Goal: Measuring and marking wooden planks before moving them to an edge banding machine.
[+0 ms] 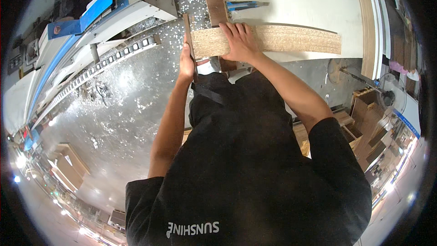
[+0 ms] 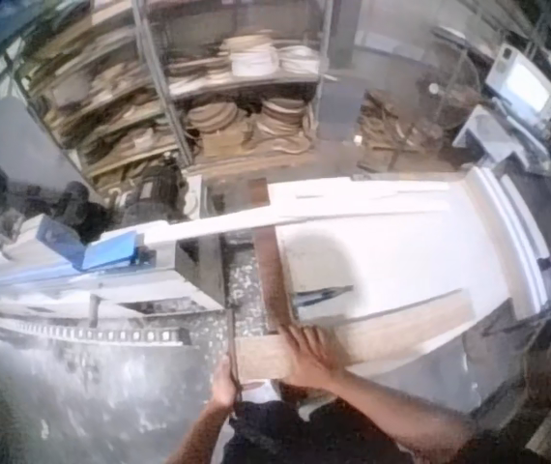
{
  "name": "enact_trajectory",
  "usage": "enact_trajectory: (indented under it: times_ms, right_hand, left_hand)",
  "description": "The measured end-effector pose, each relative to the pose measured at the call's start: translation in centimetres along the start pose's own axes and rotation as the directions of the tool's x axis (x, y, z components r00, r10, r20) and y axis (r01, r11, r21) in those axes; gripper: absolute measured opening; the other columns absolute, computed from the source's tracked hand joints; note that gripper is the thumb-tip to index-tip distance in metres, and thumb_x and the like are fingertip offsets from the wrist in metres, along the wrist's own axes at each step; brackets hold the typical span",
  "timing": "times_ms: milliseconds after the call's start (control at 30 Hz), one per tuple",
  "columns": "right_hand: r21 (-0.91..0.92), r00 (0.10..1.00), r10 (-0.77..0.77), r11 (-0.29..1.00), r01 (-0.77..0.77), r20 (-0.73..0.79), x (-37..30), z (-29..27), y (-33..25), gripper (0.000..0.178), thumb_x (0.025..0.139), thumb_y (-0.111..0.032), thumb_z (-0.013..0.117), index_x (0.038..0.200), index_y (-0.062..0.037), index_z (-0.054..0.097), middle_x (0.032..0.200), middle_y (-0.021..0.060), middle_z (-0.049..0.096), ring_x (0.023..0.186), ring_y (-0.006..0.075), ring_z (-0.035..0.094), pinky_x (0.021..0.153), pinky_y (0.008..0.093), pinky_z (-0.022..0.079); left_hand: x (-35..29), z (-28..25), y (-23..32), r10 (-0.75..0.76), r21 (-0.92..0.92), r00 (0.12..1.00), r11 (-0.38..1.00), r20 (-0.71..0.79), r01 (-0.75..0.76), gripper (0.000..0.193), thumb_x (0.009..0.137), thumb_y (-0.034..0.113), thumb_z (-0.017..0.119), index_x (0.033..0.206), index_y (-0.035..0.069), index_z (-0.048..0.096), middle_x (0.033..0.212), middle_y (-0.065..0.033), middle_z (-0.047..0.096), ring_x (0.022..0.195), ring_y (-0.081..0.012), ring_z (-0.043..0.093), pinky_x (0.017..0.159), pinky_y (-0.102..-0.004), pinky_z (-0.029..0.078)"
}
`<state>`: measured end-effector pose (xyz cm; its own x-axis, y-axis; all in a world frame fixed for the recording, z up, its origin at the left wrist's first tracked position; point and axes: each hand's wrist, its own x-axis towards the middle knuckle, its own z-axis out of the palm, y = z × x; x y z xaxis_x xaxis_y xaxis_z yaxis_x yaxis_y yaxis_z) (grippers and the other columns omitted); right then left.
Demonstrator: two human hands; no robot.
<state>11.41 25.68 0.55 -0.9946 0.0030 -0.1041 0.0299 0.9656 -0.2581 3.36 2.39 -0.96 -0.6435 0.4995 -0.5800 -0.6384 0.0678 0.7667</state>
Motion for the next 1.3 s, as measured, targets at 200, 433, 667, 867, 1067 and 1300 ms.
enact_trajectory:
  times_ms: [200,433,667,867,1067,1300]
  right_hand:
    - [0.094,1.000,-0.021,0.995,0.020,0.004,0.2,-0.3,0.2,0.118,0.067,-0.055,0.092,0.156,-0.0014,0.038,0.151,0.0211,0.050,0.139,0.0395,0.047,0.123,0.0558,0.030]
    - [0.065,1.000,-0.026,0.998,0.026,-0.006,0.1,0.1,0.0,0.119,0.069,-0.055,0.090,0.159,-0.0026,0.033,0.153,0.0235,0.048,0.142,0.0429,0.043,0.126,0.0554,0.025]
    - [0.023,0.994,0.012,1.000,-0.015,0.110,0.3,0.5,0.1,0.122,0.074,-0.056,0.088,0.166,-0.0103,0.024,0.159,0.0225,0.042,0.146,0.0428,0.039,0.125,0.0575,0.025]
    - [-0.009,0.988,-0.035,0.999,0.037,0.150,1.0,-0.1,0.3,0.116,0.073,-0.057,0.088,0.162,-0.0089,0.031,0.151,0.0184,0.047,0.141,0.0391,0.044,0.122,0.0553,0.029]
    - [-0.004,0.993,-0.041,0.999,0.042,0.114,1.1,-0.5,-0.2,0.112,0.070,-0.050,0.092,0.157,-0.0081,0.036,0.140,0.0160,0.050,0.133,0.0373,0.047,0.115,0.0546,0.033]
    - [-0.062,0.994,-0.073,0.995,0.078,0.083,1.0,-0.8,-0.3,0.109,0.070,-0.052,0.091,0.155,-0.0082,0.038,0.140,0.0150,0.053,0.130,0.0363,0.050,0.114,0.0559,0.036]
  left_hand:
    - [0.1,-0.2,-0.5,0.019,-0.008,1.000,1.000,0.016,-0.019,0.063,0.114,0.052,0.019,0.172,0.026,0.014,0.160,-0.0191,0.045,0.133,-0.0392,0.062,0.097,-0.0555,0.063]
    - [0.7,-0.4,-1.3,0.067,0.012,0.998,0.998,-0.012,-0.066,0.073,0.113,0.061,0.029,0.173,0.023,0.012,0.156,-0.0165,0.050,0.127,-0.0359,0.066,0.089,-0.0513,0.066]
    - [0.6,-0.1,-1.7,0.073,-0.010,0.997,0.997,-0.030,-0.073,0.077,0.111,0.064,0.033,0.171,0.018,0.015,0.156,-0.0176,0.049,0.129,-0.0374,0.064,0.098,-0.0550,0.062]
    - [2.7,-2.3,-4.7,0.087,0.043,0.995,0.995,-0.050,-0.085,0.072,0.113,0.060,0.029,0.166,0.011,0.023,0.148,-0.0188,0.054,0.122,-0.0325,0.068,0.096,-0.0476,0.064]
    - [2.6,-1.4,-4.0,0.128,0.212,0.980,0.973,-0.151,-0.095,0.073,0.116,0.053,0.035,0.162,-0.004,0.036,0.159,-0.0265,0.048,0.151,-0.0344,0.041,0.126,-0.0398,0.028]
    - [2.1,-1.0,-2.5,0.201,0.226,0.975,0.958,-0.099,-0.175,0.074,0.115,0.051,0.041,0.159,-0.007,0.039,0.155,-0.0260,0.053,0.148,-0.0328,0.046,0.124,-0.0397,0.032]
